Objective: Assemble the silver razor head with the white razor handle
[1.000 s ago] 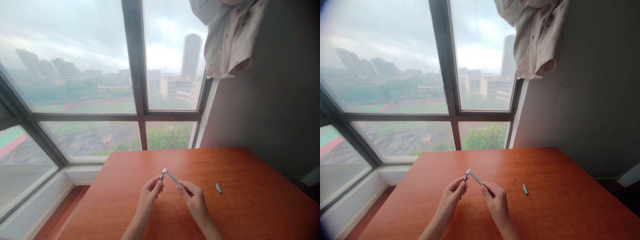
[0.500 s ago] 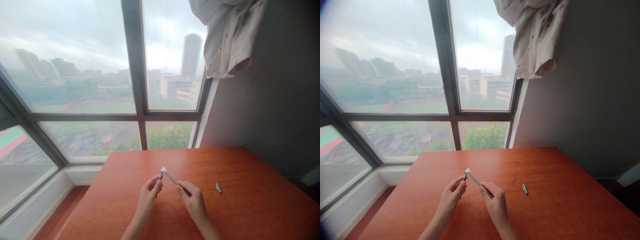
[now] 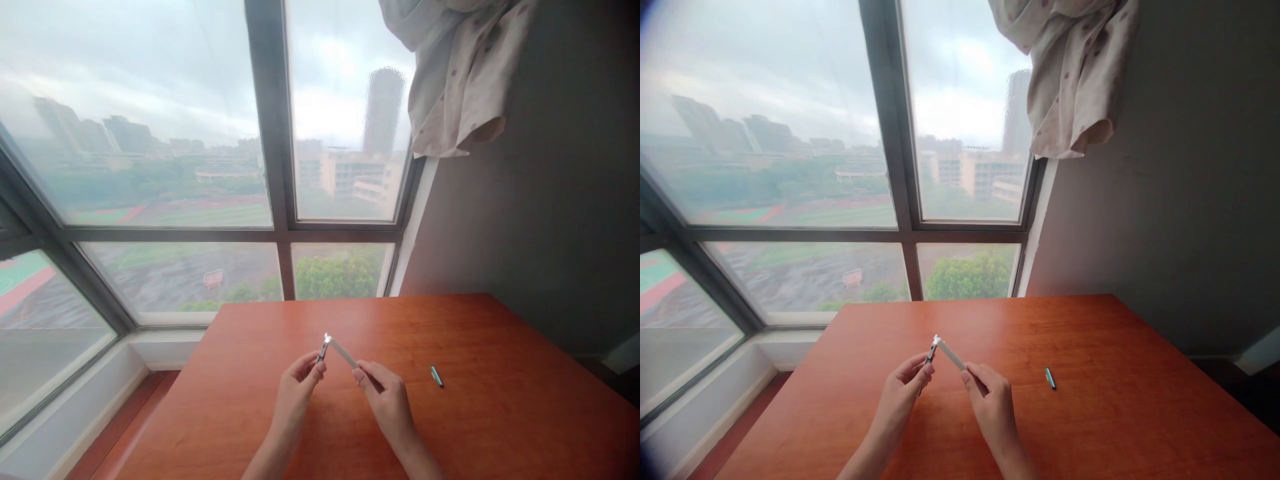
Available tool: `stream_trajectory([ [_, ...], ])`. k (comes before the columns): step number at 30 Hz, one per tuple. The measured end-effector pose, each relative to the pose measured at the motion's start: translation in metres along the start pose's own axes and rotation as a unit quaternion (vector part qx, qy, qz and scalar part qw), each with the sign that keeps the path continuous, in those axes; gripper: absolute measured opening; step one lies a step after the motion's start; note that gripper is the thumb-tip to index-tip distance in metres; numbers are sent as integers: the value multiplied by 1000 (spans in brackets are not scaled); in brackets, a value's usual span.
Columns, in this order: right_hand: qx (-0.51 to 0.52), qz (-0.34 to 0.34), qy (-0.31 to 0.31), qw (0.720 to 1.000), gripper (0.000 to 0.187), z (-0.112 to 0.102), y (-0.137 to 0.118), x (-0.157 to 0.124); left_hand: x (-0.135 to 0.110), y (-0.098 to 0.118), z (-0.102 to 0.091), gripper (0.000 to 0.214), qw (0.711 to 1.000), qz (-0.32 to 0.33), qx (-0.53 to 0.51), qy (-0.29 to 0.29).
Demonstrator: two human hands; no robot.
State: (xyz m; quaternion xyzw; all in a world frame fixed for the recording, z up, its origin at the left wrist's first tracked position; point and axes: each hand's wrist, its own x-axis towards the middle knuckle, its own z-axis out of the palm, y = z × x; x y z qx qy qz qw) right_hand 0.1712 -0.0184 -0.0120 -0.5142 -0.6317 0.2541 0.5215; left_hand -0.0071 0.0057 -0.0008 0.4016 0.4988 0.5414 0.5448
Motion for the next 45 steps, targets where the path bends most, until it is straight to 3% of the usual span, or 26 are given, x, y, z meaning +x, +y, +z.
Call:
stream_trajectory([
  [13, -14, 20, 16, 1000, 32, 0, 0, 0, -2, -1, 1, 44, 1000, -17, -20, 9],
  [20, -1, 9, -9, 1000, 32, 0, -1, 1, -2, 1, 2, 46, 1000, -16, -18, 7],
  [37, -6, 17, 1, 1000, 30, -1, 2, 0, 5, -15, -4, 47, 999, -23, -38, -24],
  [45, 19, 41, -2, 999, 32, -3, 2, 0, 4, -9, -4, 47, 999, -7, -26, -22],
])
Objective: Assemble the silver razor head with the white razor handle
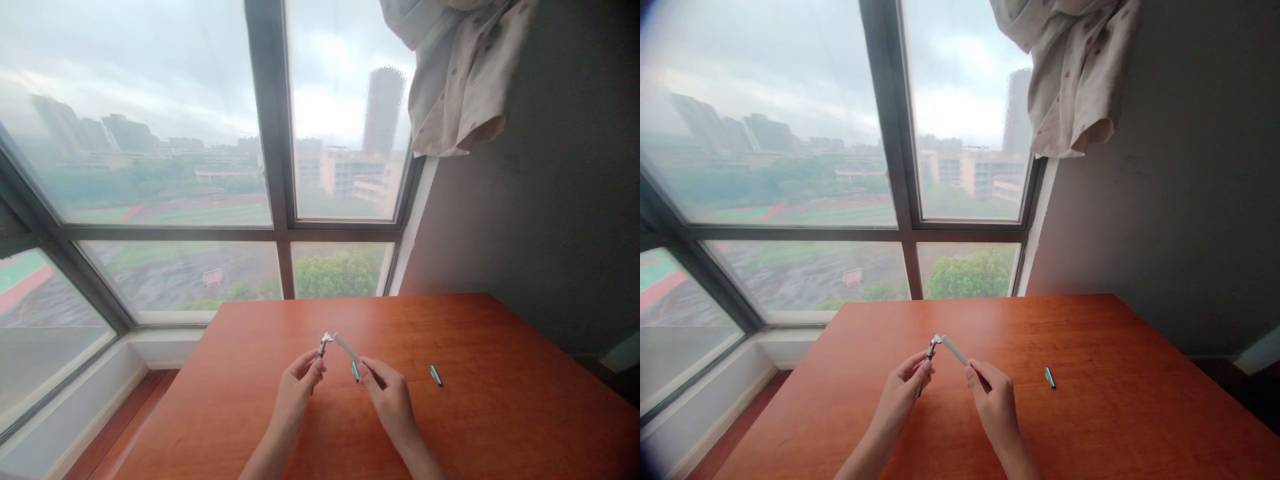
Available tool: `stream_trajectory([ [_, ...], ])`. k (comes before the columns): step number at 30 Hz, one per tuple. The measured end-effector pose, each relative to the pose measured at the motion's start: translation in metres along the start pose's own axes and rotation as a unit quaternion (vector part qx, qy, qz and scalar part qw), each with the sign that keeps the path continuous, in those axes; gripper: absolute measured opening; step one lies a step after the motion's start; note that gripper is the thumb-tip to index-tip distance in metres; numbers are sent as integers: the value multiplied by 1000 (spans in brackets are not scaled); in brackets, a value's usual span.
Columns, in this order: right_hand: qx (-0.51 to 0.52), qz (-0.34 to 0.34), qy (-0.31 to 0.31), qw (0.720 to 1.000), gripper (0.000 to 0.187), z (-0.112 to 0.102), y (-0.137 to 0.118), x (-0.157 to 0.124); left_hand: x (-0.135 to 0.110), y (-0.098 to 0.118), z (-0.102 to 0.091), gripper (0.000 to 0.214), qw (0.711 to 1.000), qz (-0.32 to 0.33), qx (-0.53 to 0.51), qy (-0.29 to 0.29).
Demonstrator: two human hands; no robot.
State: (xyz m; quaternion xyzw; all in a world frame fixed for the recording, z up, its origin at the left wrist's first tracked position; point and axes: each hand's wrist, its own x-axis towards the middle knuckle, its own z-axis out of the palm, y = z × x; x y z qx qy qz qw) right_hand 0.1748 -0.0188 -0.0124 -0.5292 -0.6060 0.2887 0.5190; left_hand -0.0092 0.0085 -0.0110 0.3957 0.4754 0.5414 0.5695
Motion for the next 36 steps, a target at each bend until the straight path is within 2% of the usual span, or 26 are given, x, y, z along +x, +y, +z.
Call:
stream_trajectory([
  [10, -33, -10, -19, 999, 34, -5, -2, 3, -2, 15, -4, 37, 994, 63, 93, 10],
  [17, -44, -25, -14, 999, 35, -6, -5, 3, -5, 25, -3, 34, 991, 71, 114, 18],
  [36, -75, -36, -29, 996, 41, -6, -4, 4, -3, 19, -4, 30, 984, 103, 146, -1],
])
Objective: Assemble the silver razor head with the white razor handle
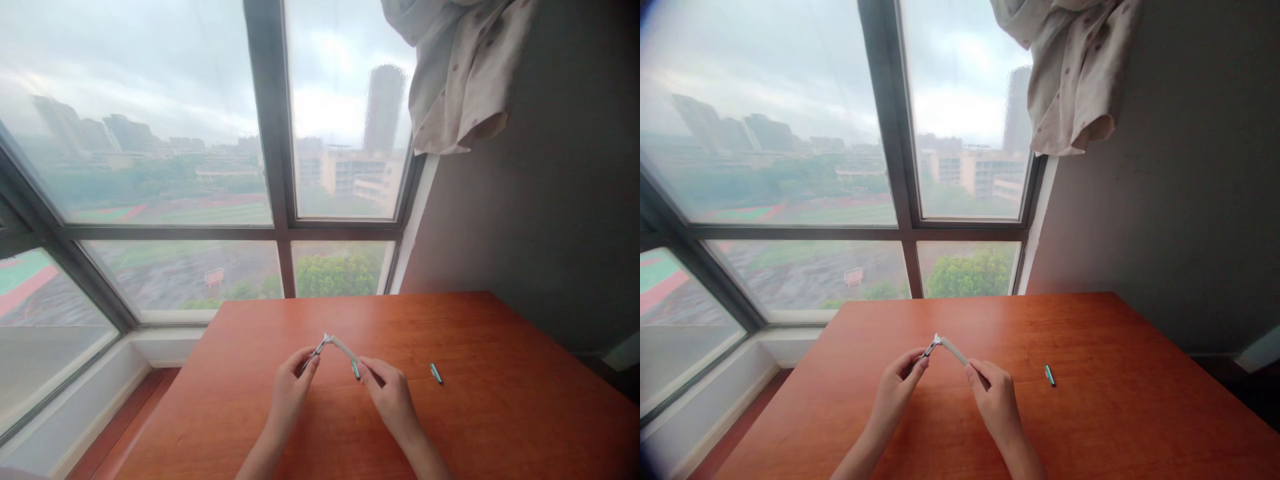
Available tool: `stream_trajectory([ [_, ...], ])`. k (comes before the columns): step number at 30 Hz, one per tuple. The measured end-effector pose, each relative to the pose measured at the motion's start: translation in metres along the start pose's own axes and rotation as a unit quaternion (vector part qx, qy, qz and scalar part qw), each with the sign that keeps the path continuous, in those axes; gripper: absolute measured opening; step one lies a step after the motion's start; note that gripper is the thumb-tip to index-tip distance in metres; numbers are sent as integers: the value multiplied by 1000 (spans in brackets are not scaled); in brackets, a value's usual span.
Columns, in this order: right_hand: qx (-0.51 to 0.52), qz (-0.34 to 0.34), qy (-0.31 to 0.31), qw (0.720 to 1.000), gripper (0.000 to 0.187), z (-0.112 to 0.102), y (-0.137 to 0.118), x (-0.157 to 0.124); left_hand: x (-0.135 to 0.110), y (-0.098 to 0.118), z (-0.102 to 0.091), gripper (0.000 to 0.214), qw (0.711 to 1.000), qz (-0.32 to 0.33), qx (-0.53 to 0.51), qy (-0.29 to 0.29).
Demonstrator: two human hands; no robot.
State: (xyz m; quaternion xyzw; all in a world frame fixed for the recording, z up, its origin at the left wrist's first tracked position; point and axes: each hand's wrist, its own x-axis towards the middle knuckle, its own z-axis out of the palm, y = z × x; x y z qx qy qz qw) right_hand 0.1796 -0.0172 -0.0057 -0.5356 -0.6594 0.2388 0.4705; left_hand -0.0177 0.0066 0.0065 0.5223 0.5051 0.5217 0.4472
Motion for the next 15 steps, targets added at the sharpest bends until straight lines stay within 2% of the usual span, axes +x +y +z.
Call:
stream_trajectory([
  [15, -7, 1, -1, 1000, 41, -1, -1, 0, 0, -4, -1, 33, 1000, 3, 2, -4],
])
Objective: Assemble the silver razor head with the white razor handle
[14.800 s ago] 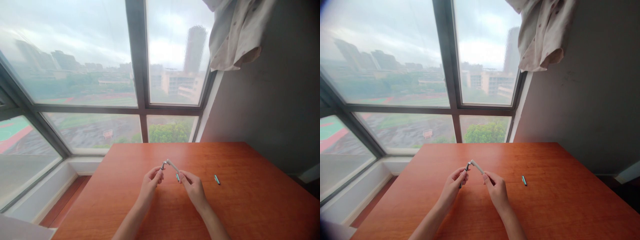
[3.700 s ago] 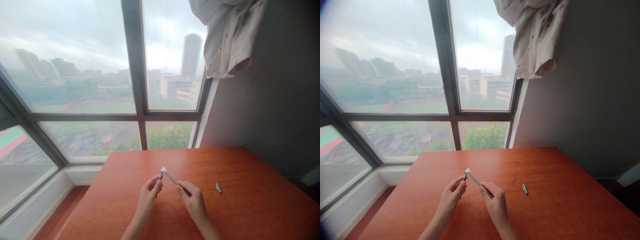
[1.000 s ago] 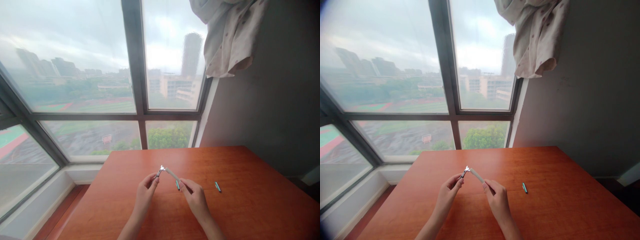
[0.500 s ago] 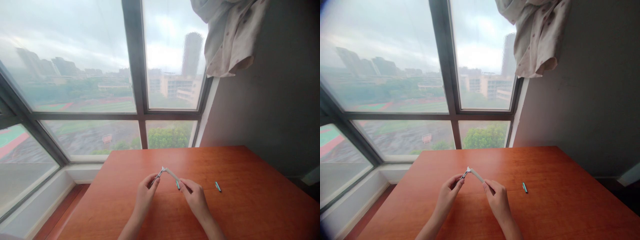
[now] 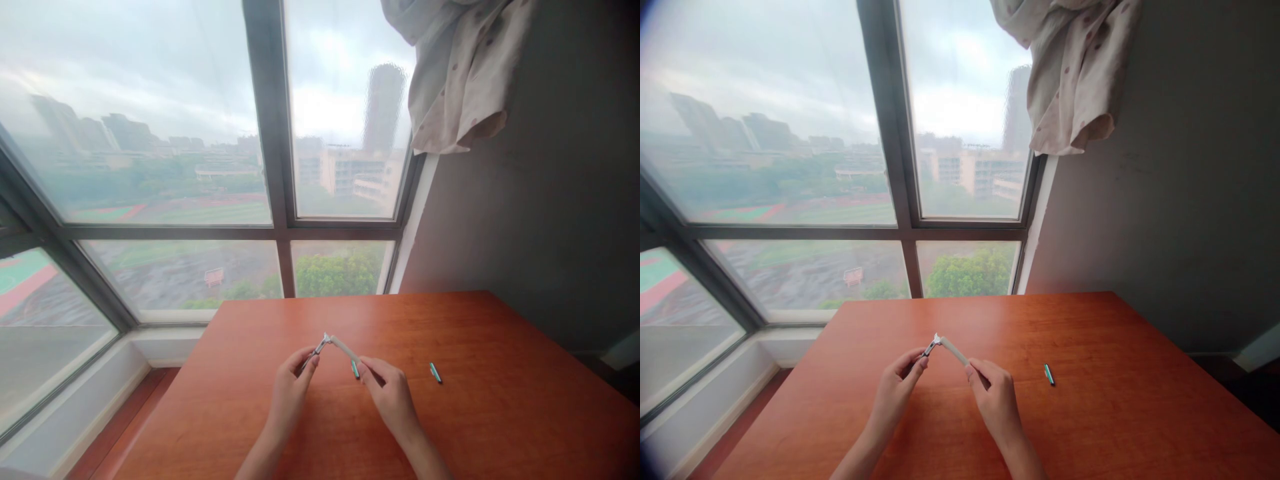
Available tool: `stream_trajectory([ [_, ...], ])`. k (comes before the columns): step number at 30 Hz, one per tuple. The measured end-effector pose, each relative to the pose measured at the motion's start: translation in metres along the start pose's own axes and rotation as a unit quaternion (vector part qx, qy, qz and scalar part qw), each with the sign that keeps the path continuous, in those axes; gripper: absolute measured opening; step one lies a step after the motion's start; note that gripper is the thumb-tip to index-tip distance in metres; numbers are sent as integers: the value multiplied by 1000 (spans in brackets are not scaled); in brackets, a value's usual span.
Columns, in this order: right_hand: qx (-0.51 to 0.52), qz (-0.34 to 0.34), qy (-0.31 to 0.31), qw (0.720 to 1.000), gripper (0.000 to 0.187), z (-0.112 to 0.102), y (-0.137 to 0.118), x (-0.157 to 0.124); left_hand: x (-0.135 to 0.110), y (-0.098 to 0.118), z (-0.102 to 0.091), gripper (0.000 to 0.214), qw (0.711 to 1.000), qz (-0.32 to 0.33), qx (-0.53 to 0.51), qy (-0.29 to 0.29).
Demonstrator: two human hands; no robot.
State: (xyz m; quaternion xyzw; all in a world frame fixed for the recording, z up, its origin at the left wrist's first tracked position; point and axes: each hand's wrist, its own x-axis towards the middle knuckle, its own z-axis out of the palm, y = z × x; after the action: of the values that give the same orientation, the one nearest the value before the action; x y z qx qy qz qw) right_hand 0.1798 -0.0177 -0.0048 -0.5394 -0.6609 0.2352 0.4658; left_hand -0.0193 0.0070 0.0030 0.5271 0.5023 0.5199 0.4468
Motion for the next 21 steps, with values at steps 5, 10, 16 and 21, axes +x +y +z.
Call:
stream_trajectory([
  [5, 0, 6, -4, 1000, 41, 0, 0, 0, 0, 0, -1, 33, 1000, 10, 7, -9],
  [10, -6, 14, 11, 1000, 41, 1, 2, 0, 0, 4, -1, 37, 999, 19, 31, -4],
  [16, 39, 30, 20, 999, 43, 0, 1, 0, 0, 6, 0, 37, 999, 19, 43, -9],
  [21, 23, 16, 9, 1000, 43, -1, 0, 0, 0, 5, -1, 31, 997, 52, 60, -16],
])
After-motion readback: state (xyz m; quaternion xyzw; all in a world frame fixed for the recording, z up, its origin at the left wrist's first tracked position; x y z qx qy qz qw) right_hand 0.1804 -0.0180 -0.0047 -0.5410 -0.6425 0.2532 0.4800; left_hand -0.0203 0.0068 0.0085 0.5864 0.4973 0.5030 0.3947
